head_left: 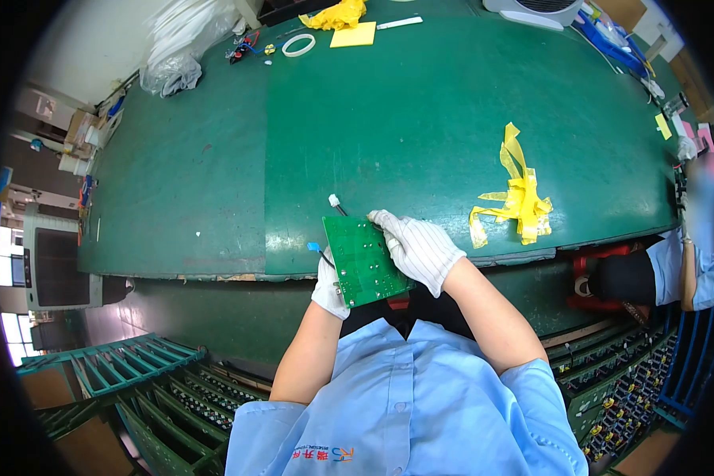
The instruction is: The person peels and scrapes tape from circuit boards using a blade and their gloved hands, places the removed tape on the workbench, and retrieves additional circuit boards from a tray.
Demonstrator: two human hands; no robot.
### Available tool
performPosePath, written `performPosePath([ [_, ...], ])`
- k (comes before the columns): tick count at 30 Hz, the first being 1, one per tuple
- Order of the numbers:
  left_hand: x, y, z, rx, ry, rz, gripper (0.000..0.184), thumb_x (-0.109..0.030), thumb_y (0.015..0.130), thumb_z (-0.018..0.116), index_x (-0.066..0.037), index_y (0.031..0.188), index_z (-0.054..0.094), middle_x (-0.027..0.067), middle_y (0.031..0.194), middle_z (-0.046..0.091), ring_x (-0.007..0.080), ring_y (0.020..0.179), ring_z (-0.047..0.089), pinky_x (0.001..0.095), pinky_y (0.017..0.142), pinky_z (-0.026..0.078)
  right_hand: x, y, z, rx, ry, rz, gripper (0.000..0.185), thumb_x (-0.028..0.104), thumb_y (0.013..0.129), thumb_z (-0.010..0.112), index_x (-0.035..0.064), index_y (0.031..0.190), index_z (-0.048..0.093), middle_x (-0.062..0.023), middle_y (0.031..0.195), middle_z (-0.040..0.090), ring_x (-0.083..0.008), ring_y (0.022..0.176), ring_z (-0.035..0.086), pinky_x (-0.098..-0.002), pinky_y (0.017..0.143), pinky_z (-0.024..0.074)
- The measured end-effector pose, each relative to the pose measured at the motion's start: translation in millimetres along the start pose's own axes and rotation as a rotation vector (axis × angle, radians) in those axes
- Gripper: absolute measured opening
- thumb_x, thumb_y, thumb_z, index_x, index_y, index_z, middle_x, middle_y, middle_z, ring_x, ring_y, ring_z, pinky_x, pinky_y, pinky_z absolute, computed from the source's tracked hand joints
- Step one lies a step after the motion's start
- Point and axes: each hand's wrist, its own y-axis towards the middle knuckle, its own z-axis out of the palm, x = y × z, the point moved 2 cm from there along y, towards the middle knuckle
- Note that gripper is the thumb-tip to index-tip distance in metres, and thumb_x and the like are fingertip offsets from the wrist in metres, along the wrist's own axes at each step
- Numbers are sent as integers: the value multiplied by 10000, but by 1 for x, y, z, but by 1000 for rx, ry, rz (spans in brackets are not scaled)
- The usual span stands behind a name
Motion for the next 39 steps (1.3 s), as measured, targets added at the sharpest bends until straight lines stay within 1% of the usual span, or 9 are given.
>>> performPosePath([
  [4,1,0,1,-129,123,65,322,-302,973,492,-55,1131,625,129,1011,682,272,822,692,447,730,593,-13,4,11,-161,228,-104,389,108,954,395,72,1330,487,-177,941,657,-342,815,659,-415,750,531],
  [8,2,0,-19,-36,136,156,384,-391,983,480,-73,1145,622,111,1032,683,255,858,680,410,745,583,-8,-5,-20,-71,653,172,435,74,945,395,68,1373,474,-66,803,513,-174,688,499,-315,704,467],
  [9,1,1,-20,-21,119,148,407,-422,988,470,-81,1152,619,103,1040,682,249,877,675,396,753,579,-16,-12,-17,-170,505,-2,426,74,939,413,69,1358,488,-84,831,559,-209,719,556,-336,696,469],
  [13,-2,9,-55,2,241,135,470,-509,981,458,-112,1184,609,76,1090,670,243,948,660,406,795,570,-33,-68,-35,-357,112,57,366,111,916,427,78,1266,530,-207,984,657,-395,894,638,-470,792,507],
  [16,-5,15,-86,10,238,145,482,-524,978,460,-127,1215,600,69,1170,643,238,1030,633,408,832,558,-66,-123,-65,-510,5,304,378,144,938,442,78,1290,563,-211,1194,632,-359,1080,622,-423,926,507],
  [21,-4,15,-94,7,237,154,458,-488,976,468,-118,1213,596,78,1180,636,250,1040,628,421,851,550,-112,-181,-97,-610,-354,581,337,176,946,497,129,1273,559,-176,983,670,-373,855,654,-464,751,540],
  [24,-4,14,-96,2,240,161,444,-467,974,473,-112,1211,594,83,1186,632,257,1047,625,429,862,544,-112,-181,-105,-374,-417,741,384,151,956,455,119,1336,505,-179,1040,676,-363,903,657,-457,769,535],
  [30,-6,11,-96,-2,238,173,416,-424,971,483,-101,1209,590,94,1198,624,271,1059,619,445,884,534,-116,-184,-110,-121,-439,794,363,197,956,430,130,1298,529,-178,923,684,-370,814,661,-491,730,530],
  [39,-26,15,-51,-109,101,360,375,-360,967,497,-83,1205,584,111,1216,613,292,1077,610,468,918,518,-137,-246,-74,-651,-160,602,448,150,933,469,41,1367,434,-165,1098,683,-388,913,654,-472,775,536],
])
